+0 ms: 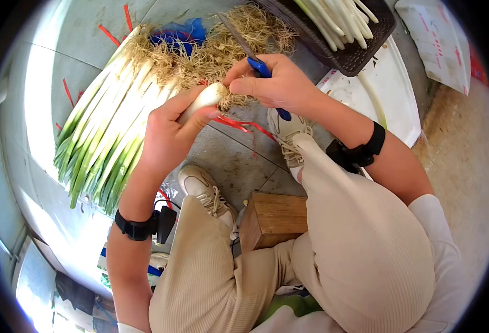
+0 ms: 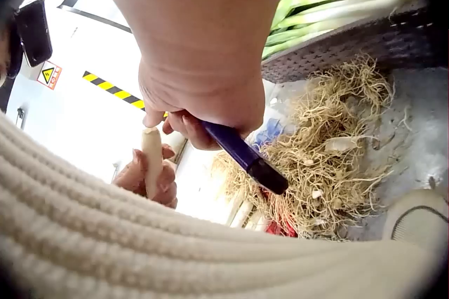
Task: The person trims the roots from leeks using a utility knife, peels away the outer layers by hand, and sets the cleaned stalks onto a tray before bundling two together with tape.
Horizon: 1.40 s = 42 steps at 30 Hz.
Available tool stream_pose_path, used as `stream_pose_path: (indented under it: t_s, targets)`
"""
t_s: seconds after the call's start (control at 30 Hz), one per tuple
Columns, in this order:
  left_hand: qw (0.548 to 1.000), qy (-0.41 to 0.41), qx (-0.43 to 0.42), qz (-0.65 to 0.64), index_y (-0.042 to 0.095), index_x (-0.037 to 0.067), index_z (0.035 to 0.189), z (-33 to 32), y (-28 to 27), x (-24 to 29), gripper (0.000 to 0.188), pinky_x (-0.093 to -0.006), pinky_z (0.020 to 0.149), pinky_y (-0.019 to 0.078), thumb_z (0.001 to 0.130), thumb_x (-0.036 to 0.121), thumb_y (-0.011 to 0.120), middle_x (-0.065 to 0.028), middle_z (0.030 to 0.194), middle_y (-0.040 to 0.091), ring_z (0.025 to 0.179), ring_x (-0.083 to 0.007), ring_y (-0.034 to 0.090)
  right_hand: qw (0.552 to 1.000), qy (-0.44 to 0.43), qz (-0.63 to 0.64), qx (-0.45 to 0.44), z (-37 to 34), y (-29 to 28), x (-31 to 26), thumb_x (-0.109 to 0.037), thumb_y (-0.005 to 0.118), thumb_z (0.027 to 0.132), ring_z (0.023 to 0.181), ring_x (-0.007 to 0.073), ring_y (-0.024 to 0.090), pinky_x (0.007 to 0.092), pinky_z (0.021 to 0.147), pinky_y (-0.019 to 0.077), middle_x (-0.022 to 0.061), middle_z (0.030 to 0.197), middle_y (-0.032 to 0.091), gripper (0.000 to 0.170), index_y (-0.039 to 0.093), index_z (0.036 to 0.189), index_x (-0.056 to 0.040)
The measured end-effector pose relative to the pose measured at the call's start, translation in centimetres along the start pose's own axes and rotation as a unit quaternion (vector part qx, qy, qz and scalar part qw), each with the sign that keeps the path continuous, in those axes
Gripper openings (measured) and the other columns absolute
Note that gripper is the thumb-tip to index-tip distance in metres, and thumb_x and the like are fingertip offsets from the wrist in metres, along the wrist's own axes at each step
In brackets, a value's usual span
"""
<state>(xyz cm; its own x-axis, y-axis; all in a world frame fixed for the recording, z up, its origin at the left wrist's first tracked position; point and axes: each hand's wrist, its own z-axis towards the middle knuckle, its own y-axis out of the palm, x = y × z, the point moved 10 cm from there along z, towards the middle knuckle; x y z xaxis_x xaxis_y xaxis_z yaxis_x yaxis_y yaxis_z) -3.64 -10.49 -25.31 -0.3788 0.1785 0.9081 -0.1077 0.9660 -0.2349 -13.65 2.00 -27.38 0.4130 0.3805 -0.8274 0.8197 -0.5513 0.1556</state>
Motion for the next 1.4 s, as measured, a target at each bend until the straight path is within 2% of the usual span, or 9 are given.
stream_pose_path:
  t_s: [0.03, 0.13, 0.27, 0.43, 0.53, 0.67, 0.9, 1.27, 1.4]
  targets:
    - [0.998, 0.051, 0.021, -0.004, 0.067, 0.002, 0.121, -0.1, -0.2, 0.8, 0.040, -0.0253, 0.064, 0.0456, 0.088, 0.023, 0.076, -0.0032, 0.085, 0.065, 0.069, -0.0096, 0.054, 1.000, 0.015, -0.002, -0.006, -0.1, 0.0, 0.2, -0.021, 0.076, 0.087, 0.049, 0.0019, 0.037, 0.0221, 0.044, 0.0254, -0.0069, 0.064, 0.049, 0.024, 0.071, 0.102, -0.0028]
    - [0.996, 0.076, 0.032, 0.034, 0.067, 0.002, 0.121, -0.7, -0.3, 2.0, 0.041, -0.0263, 0.063, 0.0463, 0.086, 0.020, 0.079, -0.0048, 0.085, 0.066, 0.068, -0.0096, 0.054, 1.000, 0.010, -0.001, -0.026, -0.3, 0.3, 0.0, -0.020, 0.076, 0.087, 0.049, 0.0017, 0.037, 0.0221, 0.044, 0.0253, -0.0067, 0.065, 0.050, 0.023, 0.071, 0.102, -0.0026]
    - [0.995, 0.059, 0.035, 0.068, 0.068, 0.003, 0.120, -1.2, -0.4, 2.6, 0.042, -0.0264, 0.060, 0.0462, 0.084, 0.020, 0.080, -0.0060, 0.082, 0.064, 0.066, -0.0101, 0.055, 0.999, 0.001, 0.014, -0.041, -0.5, 0.6, -0.3, -0.018, 0.076, 0.087, 0.049, 0.0015, 0.036, 0.0220, 0.044, 0.0251, -0.0065, 0.065, 0.050, 0.022, 0.071, 0.102, -0.0028]
    - [0.986, 0.111, 0.067, 0.101, 0.068, 0.003, 0.119, -1.9, -0.6, 4.4, 0.044, -0.0267, 0.056, 0.0469, 0.081, 0.019, 0.082, -0.0089, 0.079, 0.063, 0.061, -0.0135, 0.056, 0.996, 0.000, 0.035, -0.081, -0.9, 1.0, -0.7, -0.014, 0.073, 0.086, 0.049, 0.0011, 0.035, 0.0213, 0.044, 0.0247, -0.0062, 0.067, 0.052, 0.020, 0.071, 0.102, -0.0032]
    - [0.977, 0.131, 0.070, 0.156, 0.069, 0.003, 0.119, -2.1, -0.6, 5.9, 0.044, -0.0282, 0.057, 0.0487, 0.080, 0.019, 0.082, -0.0102, 0.079, 0.063, 0.061, -0.0159, 0.058, 0.996, -0.010, 0.044, -0.080, -0.9, 1.1, -1.0, -0.022, 0.078, 0.085, 0.046, 0.0017, 0.034, 0.0233, 0.044, 0.0212, -0.0077, 0.057, 0.047, 0.026, 0.073, 0.103, -0.0046]
    - [0.976, 0.120, 0.071, 0.166, 0.068, 0.001, 0.117, -2.4, -0.4, 6.6, 0.043, -0.0271, 0.058, 0.0431, 0.080, 0.016, 0.082, -0.0071, 0.077, 0.060, 0.064, -0.0135, 0.052, 0.994, -0.002, 0.056, -0.097, -1.2, 1.3, -1.4, -0.017, 0.073, 0.086, 0.049, 0.0006, 0.034, 0.0205, 0.044, 0.0243, -0.0067, 0.066, 0.052, 0.021, 0.069, 0.102, -0.0034]
    - [0.963, 0.124, 0.060, 0.230, 0.068, 0.004, 0.117, -2.0, 0.6, 7.5, 0.042, -0.0316, 0.059, 0.0470, 0.080, 0.018, 0.082, -0.0100, 0.078, 0.061, 0.062, -0.0197, 0.057, 0.994, -0.037, -0.074, -0.069, -1.1, 1.3, -3.1, -0.029, 0.078, 0.082, 0.056, 0.0014, 0.042, 0.0202, 0.048, 0.0307, -0.0072, 0.067, 0.049, 0.027, 0.064, 0.090, -0.0081]
    - [0.951, 0.111, 0.009, 0.288, 0.067, 0.007, 0.121, -1.5, 2.9, 7.7, 0.043, -0.0341, 0.058, 0.0486, 0.082, 0.021, 0.080, -0.0109, 0.081, 0.062, 0.062, -0.0241, 0.060, 0.988, 0.069, 0.016, -0.140, -2.4, 0.4, 0.1, -0.023, 0.074, 0.086, 0.055, 0.0021, 0.040, 0.0207, 0.047, 0.0293, -0.0054, 0.076, 0.051, 0.024, 0.062, 0.101, -0.0073]
    - [0.952, 0.100, 0.004, 0.290, 0.067, 0.009, 0.121, -0.9, 3.0, 8.2, 0.043, -0.0357, 0.059, 0.0487, 0.082, 0.021, 0.079, -0.0110, 0.081, 0.061, 0.064, -0.0261, 0.061, 0.986, 0.071, 0.041, -0.142, -2.8, -0.5, 0.2, -0.021, 0.072, 0.087, 0.053, 0.0015, 0.037, 0.0208, 0.045, 0.0260, -0.0067, 0.071, 0.048, 0.023, 0.063, 0.103, -0.0065]
